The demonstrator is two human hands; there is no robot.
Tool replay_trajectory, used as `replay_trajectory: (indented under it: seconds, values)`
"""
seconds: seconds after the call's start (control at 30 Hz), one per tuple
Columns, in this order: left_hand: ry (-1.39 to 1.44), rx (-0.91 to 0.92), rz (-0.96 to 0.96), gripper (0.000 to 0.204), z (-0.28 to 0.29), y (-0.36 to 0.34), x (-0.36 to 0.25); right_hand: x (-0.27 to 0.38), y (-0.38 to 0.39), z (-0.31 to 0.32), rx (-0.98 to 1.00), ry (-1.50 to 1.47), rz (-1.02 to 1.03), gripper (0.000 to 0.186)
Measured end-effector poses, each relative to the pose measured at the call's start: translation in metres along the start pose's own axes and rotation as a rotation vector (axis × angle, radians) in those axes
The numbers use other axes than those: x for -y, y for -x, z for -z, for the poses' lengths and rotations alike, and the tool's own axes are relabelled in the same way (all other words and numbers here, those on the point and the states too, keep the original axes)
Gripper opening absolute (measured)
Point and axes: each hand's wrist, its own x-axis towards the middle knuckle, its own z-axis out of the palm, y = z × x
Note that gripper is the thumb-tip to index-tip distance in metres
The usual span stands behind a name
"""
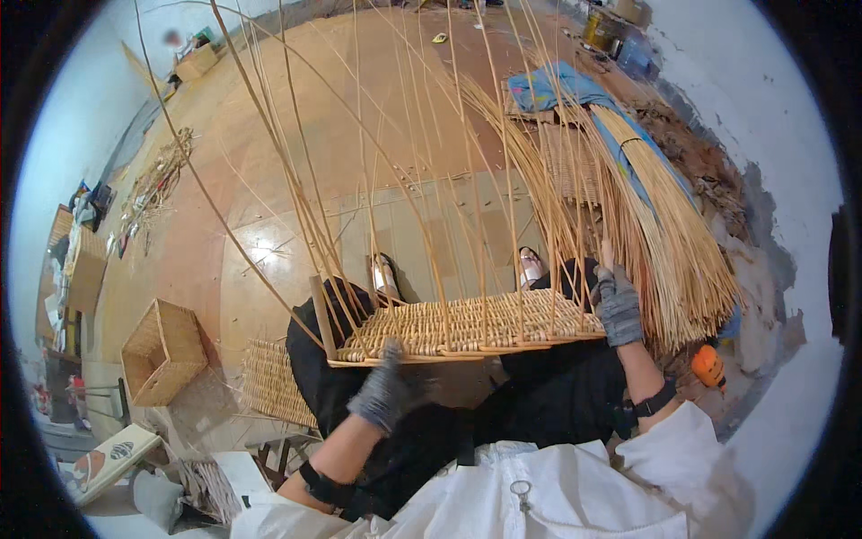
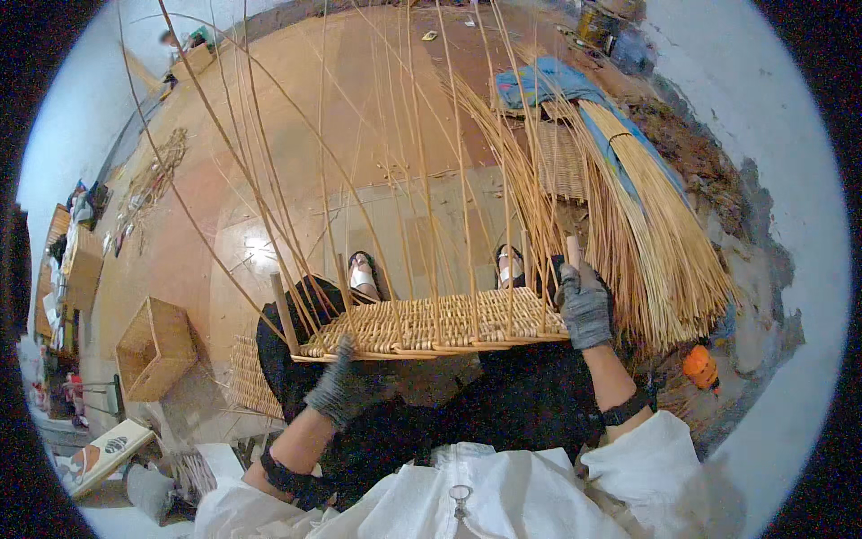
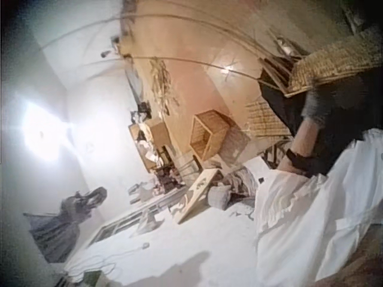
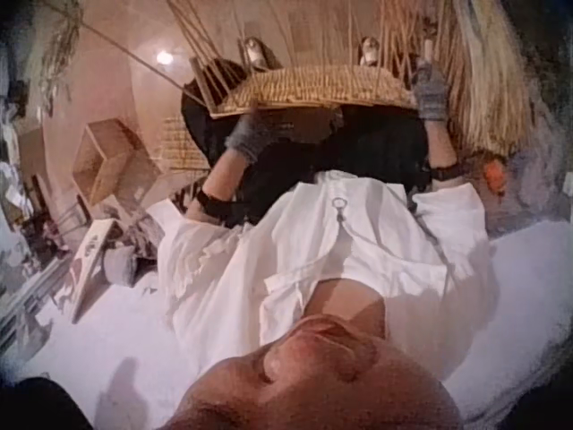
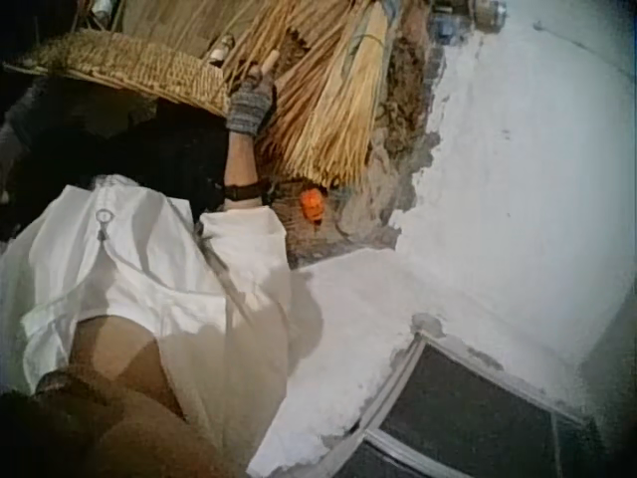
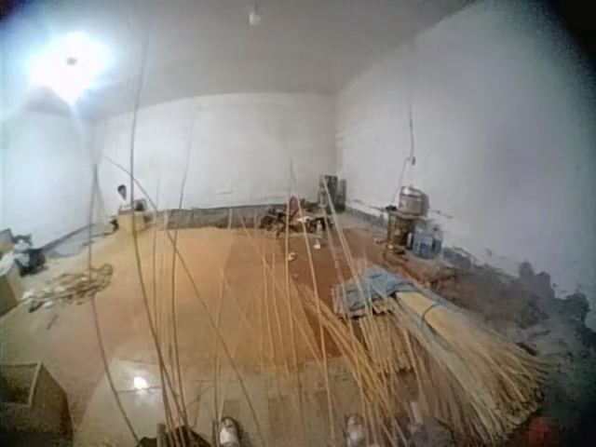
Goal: Weaving a large rattan basket by inserting vertical rods and packing horizontal strips.
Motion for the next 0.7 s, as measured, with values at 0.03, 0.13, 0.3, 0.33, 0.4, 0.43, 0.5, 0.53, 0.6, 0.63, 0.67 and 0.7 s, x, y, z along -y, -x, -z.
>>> replay_trajectory:
  seconds: [0.03,0.13,0.3,0.33,0.4,0.43,0.5,0.53,0.6,0.63,0.67,0.7]
  values:
    - [0.194,0.145,-0.183,0.062,-0.012,0.016,-0.010,0.013,0.000,-0.002,0.044,-0.008,-0.048,0.032]
    - [0.094,-0.091,-0.474,0.053,0.025,-0.003,0.002,0.037,0.000,0.001,0.186,-0.210,-0.270,0.029]
    - [0.053,-0.119,-0.467,0.046,0.037,0.002,0.020,0.032,0.009,0.018,0.271,-0.464,-0.381,0.033]
    - [-0.071,-0.132,-0.443,0.047,0.026,0.005,0.014,0.029,0.009,0.014,0.262,-0.466,-0.381,0.033]
    - [-0.021,-0.062,-0.225,0.042,0.007,0.019,-0.004,0.028,0.010,0.003,-0.394,0.578,0.433,0.043]
    - [-0.502,-0.086,-0.231,0.037,0.006,0.028,-0.014,0.060,0.020,0.001,-0.367,0.677,0.358,0.049]
    - [-1.071,-0.131,-0.532,0.023,-0.028,0.045,-0.036,0.104,0.046,-0.004,-0.226,0.498,0.545,0.046]
    - [-0.743,-0.138,-0.705,0.022,-0.043,0.029,-0.046,0.120,0.063,-0.007,0.003,0.215,0.492,0.042]
    - [-0.750,-0.060,-0.753,0.025,-0.086,0.002,-0.072,0.134,0.084,-0.035,0.325,0.345,0.581,0.036]
    - [-0.503,0.064,-0.686,0.025,-0.095,-0.011,-0.077,0.150,0.087,-0.046,0.466,0.509,0.673,0.033]
    - [-0.509,0.071,-0.684,0.025,-0.094,-0.025,-0.083,0.149,0.091,-0.055,0.459,0.510,0.668,0.033]
    - [-0.559,0.151,-0.550,0.024,-0.090,-0.037,-0.088,0.144,0.099,-0.066,0.487,0.580,0.687,0.032]
